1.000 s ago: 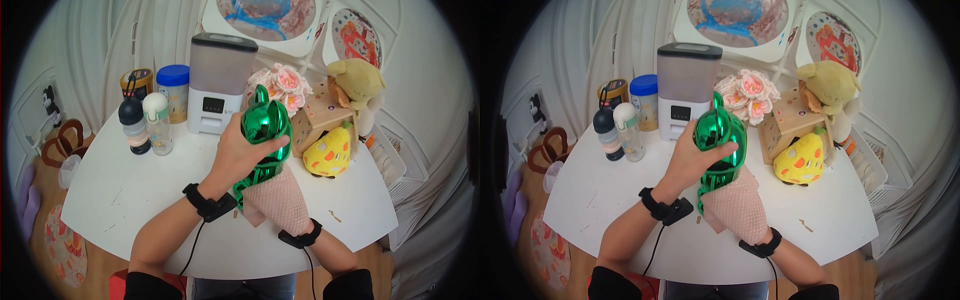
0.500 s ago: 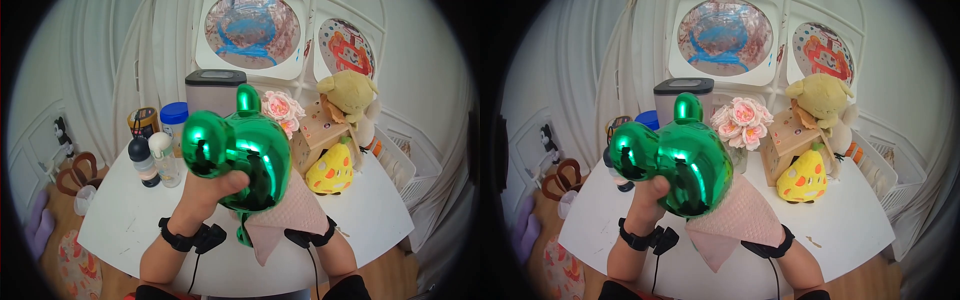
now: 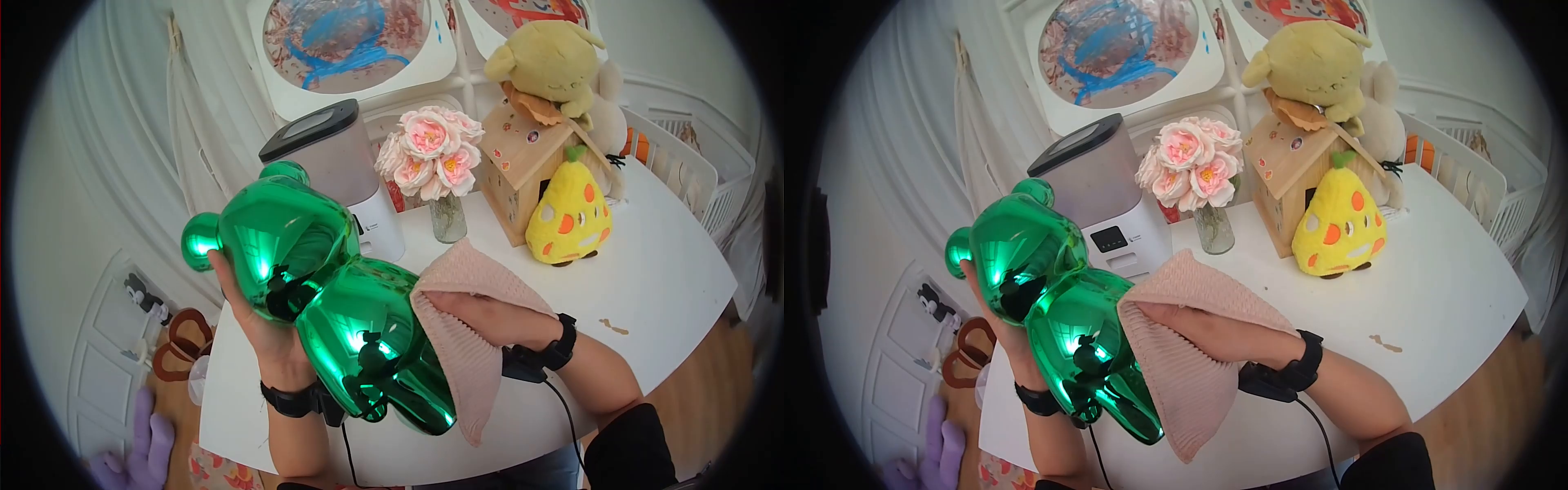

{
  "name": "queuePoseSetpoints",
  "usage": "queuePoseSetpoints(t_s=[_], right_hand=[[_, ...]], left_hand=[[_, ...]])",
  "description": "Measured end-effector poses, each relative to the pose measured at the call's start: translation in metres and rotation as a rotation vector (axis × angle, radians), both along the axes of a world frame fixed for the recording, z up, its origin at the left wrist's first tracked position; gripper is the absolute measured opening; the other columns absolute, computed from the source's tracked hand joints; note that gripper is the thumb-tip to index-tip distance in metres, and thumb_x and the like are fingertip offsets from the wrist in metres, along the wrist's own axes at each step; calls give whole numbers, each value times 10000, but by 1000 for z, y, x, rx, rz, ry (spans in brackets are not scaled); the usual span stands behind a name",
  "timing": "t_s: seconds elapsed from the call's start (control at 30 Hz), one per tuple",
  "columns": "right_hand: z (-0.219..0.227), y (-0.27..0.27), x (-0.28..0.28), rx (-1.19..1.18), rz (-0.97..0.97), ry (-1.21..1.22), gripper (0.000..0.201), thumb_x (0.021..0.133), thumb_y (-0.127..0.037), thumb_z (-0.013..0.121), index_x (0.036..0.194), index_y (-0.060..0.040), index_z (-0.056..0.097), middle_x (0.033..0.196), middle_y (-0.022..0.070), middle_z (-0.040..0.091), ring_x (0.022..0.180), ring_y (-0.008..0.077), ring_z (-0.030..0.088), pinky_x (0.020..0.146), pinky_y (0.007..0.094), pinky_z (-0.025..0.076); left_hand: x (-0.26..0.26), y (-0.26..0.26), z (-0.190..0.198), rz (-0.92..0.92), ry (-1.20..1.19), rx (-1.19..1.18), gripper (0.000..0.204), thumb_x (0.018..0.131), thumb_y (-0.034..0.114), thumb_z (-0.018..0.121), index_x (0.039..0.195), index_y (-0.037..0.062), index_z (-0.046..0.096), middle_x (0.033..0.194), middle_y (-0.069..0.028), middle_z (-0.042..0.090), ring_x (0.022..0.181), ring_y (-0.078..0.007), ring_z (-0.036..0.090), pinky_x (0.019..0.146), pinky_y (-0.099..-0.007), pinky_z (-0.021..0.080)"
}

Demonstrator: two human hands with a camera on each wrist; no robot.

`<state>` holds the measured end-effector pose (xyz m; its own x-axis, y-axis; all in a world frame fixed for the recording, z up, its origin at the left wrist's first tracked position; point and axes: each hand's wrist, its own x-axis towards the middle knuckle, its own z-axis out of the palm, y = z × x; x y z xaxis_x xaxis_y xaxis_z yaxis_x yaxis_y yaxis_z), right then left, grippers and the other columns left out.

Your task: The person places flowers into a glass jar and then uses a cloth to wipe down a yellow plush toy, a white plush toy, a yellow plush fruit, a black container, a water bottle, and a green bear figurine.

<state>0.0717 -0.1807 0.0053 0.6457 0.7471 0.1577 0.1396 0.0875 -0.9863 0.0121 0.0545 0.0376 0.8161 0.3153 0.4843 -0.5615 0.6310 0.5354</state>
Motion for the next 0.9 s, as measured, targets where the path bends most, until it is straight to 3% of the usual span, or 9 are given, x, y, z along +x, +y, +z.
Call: queuePoseSetpoints(t_s=[0.17,0.23,0.27,0.3,0.33,0.47,0.57,0.7,0.9], right_hand=[[-14,2,1,172,-40,-47,349,1039,-304,531,1245,-42,634,1135,38,674,1011,105,626,876,265,506],[-2,-8,2,-19,149,70,417,1020,-359,548,1250,-22,633,1180,88,670,1088,180,618,946,314,480],[9,-14,2,-224,137,-264,491,956,-378,635,1296,-25,598,1255,124,640,1166,218,599,977,350,469],[9,-15,1,-223,134,-265,491,956,-378,635,1296,-25,598,1255,124,640,1166,218,599,977,350,469],[8,-15,0,-193,124,-289,512,945,-385,649,1302,-23,589,1259,127,637,1166,222,598,981,351,468],[-3,-11,-2,-69,76,-386,604,900,-411,701,1330,-15,553,1273,140,624,1167,238,597,998,355,464],[-11,-5,-4,20,46,-456,678,866,-431,741,1351,-9,526,1284,149,614,1167,249,596,1010,358,461],[-13,1,-5,112,10,-525,756,832,-451,780,1372,-3,499,1295,159,604,1167,261,595,1023,361,457],[-29,22,-9,104,-396,-863,621,747,-350,786,1238,-38,566,1140,189,607,1064,373,590,937,419,482]], left_hand=[[0,9,-6,130,-105,142,625,982,597,511,1365,104,540,1292,-101,617,1141,-262,606,971,-426,522],[-2,11,-14,102,-129,99,643,978,615,502,1366,103,540,1291,-100,618,1144,-254,605,971,-415,523],[-5,8,-20,42,-160,106,672,971,629,501,1384,99,523,1301,-97,611,1155,-252,598,984,-413,516],[-5,5,-24,-17,-192,114,702,964,642,500,1403,95,506,1311,-93,604,1165,-251,592,996,-411,508],[-3,4,-28,246,-127,182,795,935,686,508,1446,80,455,1346,-93,578,1200,-250,569,1028,-414,484],[7,9,-50,115,-76,242,901,888,744,521,1468,64,416,1374,-103,554,1221,-240,553,1048,-409,464],[1,-2,-45,213,-27,394,938,860,769,536,1464,61,419,1363,-96,557,1214,-239,558,1040,-408,468],[-7,-27,-44,222,86,543,908,790,635,753,1401,34,453,1260,-80,586,1136,-207,588,967,-376,502],[-3,-59,-31,363,133,572,778,831,481,789,1358,7,468,1227,-79,583,1126,-198,573,986,-360,465]])
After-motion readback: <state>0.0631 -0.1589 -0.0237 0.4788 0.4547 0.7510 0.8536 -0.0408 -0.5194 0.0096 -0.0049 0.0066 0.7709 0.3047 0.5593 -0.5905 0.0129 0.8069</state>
